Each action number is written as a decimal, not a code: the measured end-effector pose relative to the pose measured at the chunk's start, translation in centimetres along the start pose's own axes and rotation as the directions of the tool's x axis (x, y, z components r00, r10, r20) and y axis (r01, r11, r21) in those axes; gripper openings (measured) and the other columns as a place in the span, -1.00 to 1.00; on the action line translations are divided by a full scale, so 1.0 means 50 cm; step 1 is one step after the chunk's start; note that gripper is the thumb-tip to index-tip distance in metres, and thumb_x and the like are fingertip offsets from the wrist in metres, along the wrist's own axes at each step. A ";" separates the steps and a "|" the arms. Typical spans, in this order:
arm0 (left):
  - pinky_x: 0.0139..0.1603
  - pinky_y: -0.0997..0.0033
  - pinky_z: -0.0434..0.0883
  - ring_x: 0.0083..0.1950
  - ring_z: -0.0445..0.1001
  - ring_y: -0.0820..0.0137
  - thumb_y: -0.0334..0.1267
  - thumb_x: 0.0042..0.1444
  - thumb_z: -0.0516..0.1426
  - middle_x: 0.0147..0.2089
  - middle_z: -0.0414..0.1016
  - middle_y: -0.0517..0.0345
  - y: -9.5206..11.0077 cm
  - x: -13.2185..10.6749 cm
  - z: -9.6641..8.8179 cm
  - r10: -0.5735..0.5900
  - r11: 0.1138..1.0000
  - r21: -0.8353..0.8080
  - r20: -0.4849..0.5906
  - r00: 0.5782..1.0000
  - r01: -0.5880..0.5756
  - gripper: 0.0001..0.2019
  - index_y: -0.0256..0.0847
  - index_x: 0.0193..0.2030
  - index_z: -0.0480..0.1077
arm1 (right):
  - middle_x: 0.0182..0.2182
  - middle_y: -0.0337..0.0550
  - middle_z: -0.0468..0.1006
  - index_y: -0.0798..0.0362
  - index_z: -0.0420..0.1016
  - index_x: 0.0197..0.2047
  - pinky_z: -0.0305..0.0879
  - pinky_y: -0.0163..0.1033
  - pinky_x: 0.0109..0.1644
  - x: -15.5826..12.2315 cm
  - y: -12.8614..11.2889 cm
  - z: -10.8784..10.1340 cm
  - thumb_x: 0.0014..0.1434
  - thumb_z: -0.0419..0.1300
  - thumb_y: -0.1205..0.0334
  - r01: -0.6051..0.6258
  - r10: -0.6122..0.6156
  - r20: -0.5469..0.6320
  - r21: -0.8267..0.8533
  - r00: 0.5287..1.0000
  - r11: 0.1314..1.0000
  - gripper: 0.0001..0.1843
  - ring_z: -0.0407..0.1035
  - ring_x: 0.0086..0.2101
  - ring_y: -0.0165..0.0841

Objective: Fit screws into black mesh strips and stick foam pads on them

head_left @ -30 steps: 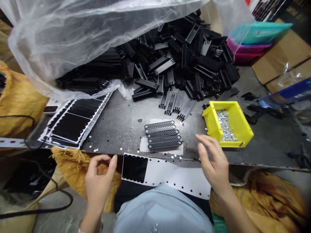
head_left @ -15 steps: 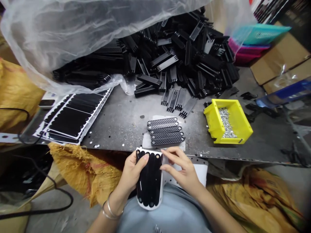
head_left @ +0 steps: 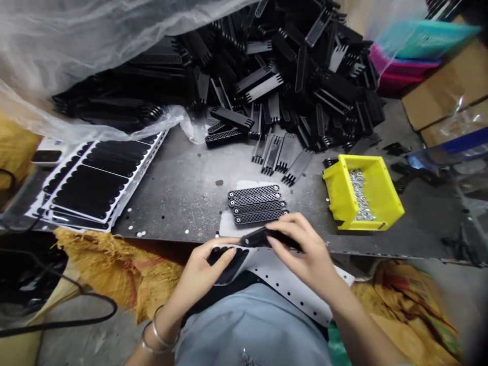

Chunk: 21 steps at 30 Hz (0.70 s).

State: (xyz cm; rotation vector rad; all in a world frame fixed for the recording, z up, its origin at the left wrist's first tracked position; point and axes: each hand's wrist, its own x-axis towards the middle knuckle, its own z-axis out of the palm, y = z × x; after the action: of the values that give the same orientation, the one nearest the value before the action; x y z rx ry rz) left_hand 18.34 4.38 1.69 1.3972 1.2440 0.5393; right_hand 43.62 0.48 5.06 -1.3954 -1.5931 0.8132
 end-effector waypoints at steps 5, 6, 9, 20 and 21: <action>0.05 0.37 0.48 -0.07 0.62 0.28 -0.06 0.22 0.26 -0.14 0.69 0.15 0.023 0.025 0.015 0.005 0.999 0.051 -0.239 0.971 0.007 -0.79 -0.11 -0.13 0.62 | -0.09 -0.01 0.66 0.05 0.53 0.16 0.47 -0.15 -0.17 0.062 0.021 0.031 0.42 0.18 0.35 0.411 -0.359 0.200 -0.409 0.912 0.815 -0.71 0.53 -0.21 -0.29; 0.00 0.40 0.48 -0.11 0.62 0.30 -0.09 0.23 0.24 -0.17 0.68 0.16 0.024 0.025 0.018 0.019 0.999 0.049 -0.226 0.974 -0.009 -0.81 -0.12 -0.16 0.61 | -0.10 -0.03 0.66 0.04 0.56 0.11 0.48 -0.15 -0.16 0.061 0.025 0.023 0.42 0.19 0.34 0.431 -0.368 0.232 -0.361 0.900 0.827 -0.76 0.53 -0.20 -0.30; -0.13 0.45 0.48 -0.23 0.61 0.35 -0.19 0.23 0.21 -0.28 0.65 0.19 0.021 0.016 0.028 0.028 1.000 0.016 -0.187 0.982 -0.026 -0.86 -0.13 -0.22 0.60 | -0.06 -0.06 0.64 -0.05 0.59 0.10 0.52 -0.11 -0.06 0.043 0.038 -0.022 0.39 0.23 0.36 0.357 -0.303 0.242 -0.224 0.922 0.907 -0.73 0.53 -0.12 -0.28; -0.22 0.50 0.46 -0.33 0.60 0.39 -0.24 0.19 0.25 -0.32 0.67 0.17 0.005 0.001 0.027 0.070 0.997 -0.007 -0.069 0.995 -0.070 -0.89 -0.14 -0.23 0.64 | -0.10 -0.10 0.60 -0.12 0.65 0.05 0.51 -0.16 -0.01 -0.045 0.067 -0.109 0.29 0.30 0.43 0.062 -0.093 -0.091 -0.300 0.991 0.952 -0.66 0.55 -0.14 -0.27; -0.26 0.51 0.45 -0.37 0.59 0.41 -0.27 0.18 0.24 -0.35 0.66 0.18 0.010 -0.005 0.023 0.097 0.995 0.012 0.033 0.995 -0.098 -0.89 -0.13 -0.25 0.64 | -0.10 -0.10 0.59 -0.11 0.63 0.06 0.51 -0.17 -0.02 -0.049 0.067 -0.110 0.30 0.29 0.42 0.034 -0.073 -0.119 -0.300 0.990 0.953 -0.68 0.54 -0.14 -0.28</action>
State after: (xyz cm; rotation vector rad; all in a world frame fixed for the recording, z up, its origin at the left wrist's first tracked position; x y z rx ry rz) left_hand 19.45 3.76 1.90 1.4783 1.1597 0.5739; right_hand 50.07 -1.71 4.02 -1.5730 -1.6939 0.4519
